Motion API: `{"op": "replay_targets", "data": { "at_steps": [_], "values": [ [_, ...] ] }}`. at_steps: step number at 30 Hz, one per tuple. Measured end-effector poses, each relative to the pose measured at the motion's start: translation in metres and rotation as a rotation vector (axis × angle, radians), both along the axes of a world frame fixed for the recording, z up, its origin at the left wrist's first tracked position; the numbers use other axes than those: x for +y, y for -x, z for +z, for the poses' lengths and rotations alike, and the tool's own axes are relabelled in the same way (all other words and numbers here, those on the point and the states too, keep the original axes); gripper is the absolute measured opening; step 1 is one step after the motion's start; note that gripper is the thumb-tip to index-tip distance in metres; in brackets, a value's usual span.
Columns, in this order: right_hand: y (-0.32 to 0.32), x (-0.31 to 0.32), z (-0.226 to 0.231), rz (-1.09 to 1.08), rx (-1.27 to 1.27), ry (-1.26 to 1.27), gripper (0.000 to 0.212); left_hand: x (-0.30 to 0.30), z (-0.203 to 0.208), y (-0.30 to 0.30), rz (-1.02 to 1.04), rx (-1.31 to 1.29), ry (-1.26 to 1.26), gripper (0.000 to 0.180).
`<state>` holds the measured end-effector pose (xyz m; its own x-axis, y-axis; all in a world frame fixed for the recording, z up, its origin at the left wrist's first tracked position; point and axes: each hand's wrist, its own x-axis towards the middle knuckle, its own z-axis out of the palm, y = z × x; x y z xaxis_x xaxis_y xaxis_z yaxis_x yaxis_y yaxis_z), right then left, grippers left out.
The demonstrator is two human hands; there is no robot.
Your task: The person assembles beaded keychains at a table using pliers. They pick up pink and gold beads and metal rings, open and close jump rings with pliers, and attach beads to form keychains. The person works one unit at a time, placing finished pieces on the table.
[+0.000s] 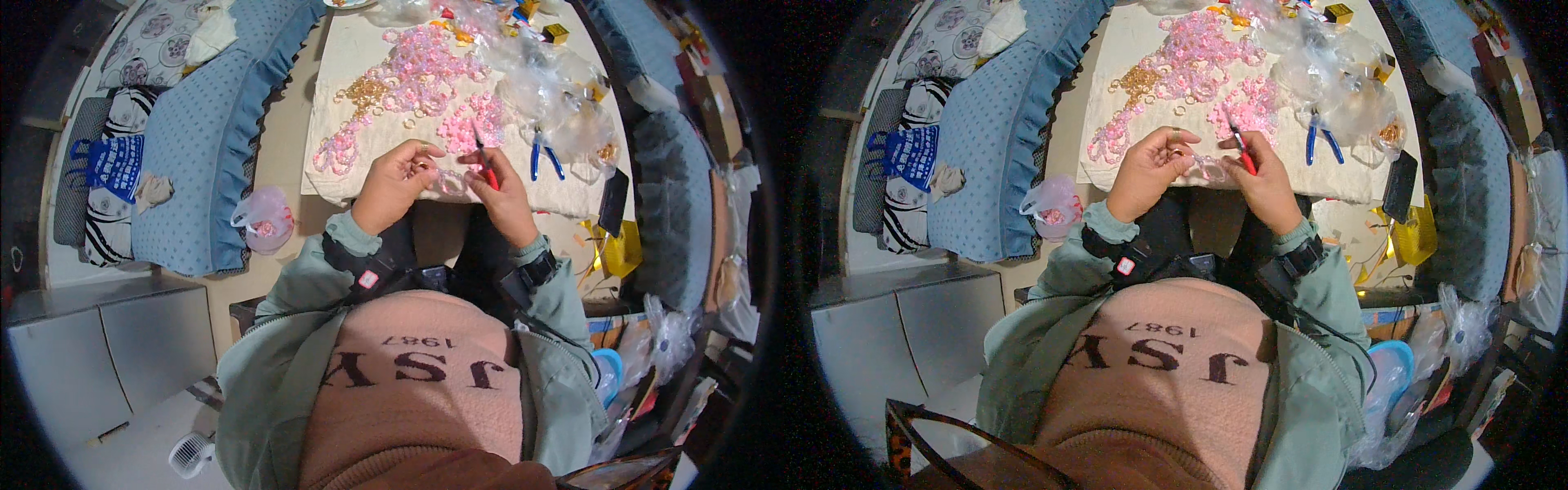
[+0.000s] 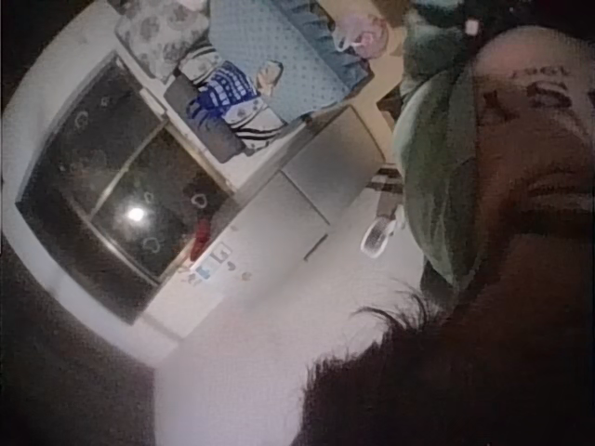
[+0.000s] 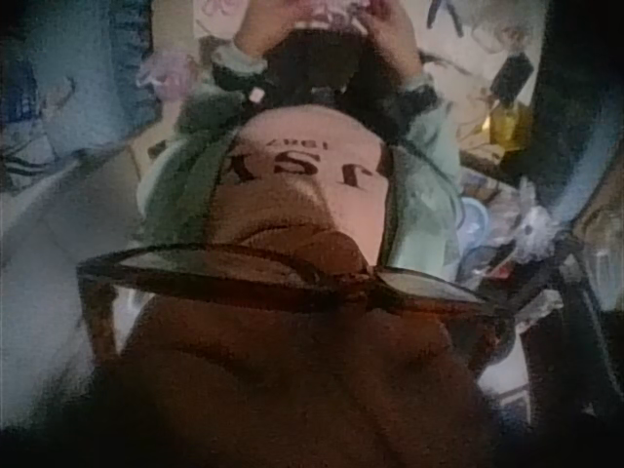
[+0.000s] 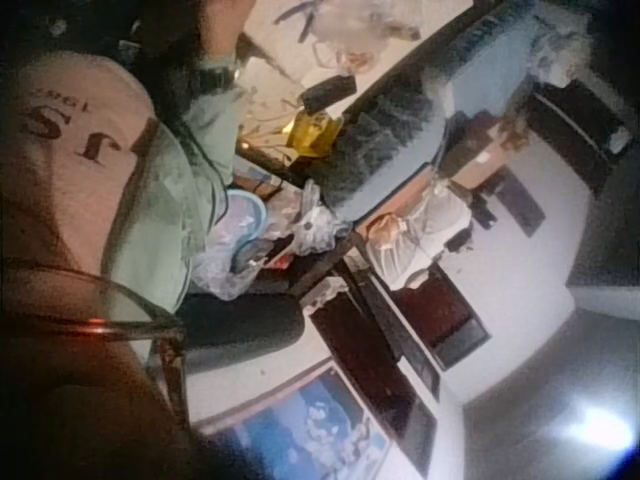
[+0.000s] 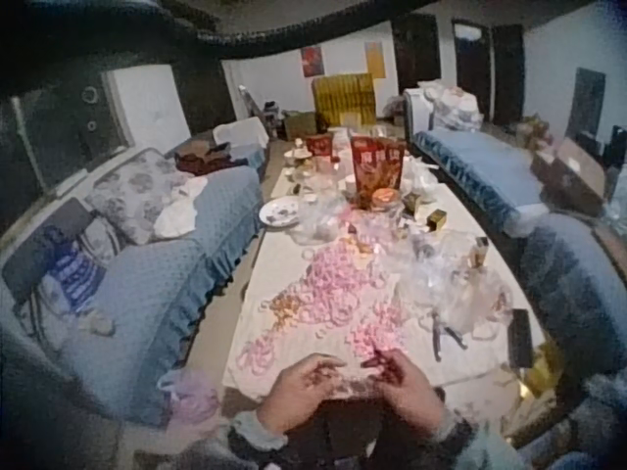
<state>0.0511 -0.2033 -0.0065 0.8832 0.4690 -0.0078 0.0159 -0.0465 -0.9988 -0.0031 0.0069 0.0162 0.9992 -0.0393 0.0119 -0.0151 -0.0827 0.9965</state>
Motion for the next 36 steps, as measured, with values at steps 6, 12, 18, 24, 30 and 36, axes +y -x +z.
{"op": "replay_targets", "data": {
  "at_steps": [6, 12, 18, 24, 30, 36],
  "values": [
    [0.008, 0.012, -0.003, 0.092, 0.109, -0.156, 0.025, -0.004, -0.007, -0.004, -0.046, 0.079, 0.227, 0.028],
    [0.006, 0.012, -0.010, 0.077, 0.161, -0.208, 0.020, 0.004, -0.013, -0.008, -0.026, 0.156, 0.286, 0.030],
    [0.004, 0.009, -0.015, 0.085, 0.194, -0.217, 0.017, 0.002, -0.023, -0.008, -0.085, 0.282, 0.425, 0.030],
    [0.003, 0.011, -0.013, 0.102, 0.232, -0.165, 0.019, 0.000, -0.035, -0.009, -0.135, 0.291, 0.465, 0.030],
    [0.004, 0.011, -0.010, 0.105, 0.404, -0.165, 0.021, -0.002, -0.043, -0.011, -0.068, 0.215, 0.330, 0.018],
    [-0.002, 0.013, -0.015, 0.086, 0.556, -0.100, 0.021, -0.006, -0.035, -0.011, 0.176, 0.020, -0.140, 0.006]
  ]
}}
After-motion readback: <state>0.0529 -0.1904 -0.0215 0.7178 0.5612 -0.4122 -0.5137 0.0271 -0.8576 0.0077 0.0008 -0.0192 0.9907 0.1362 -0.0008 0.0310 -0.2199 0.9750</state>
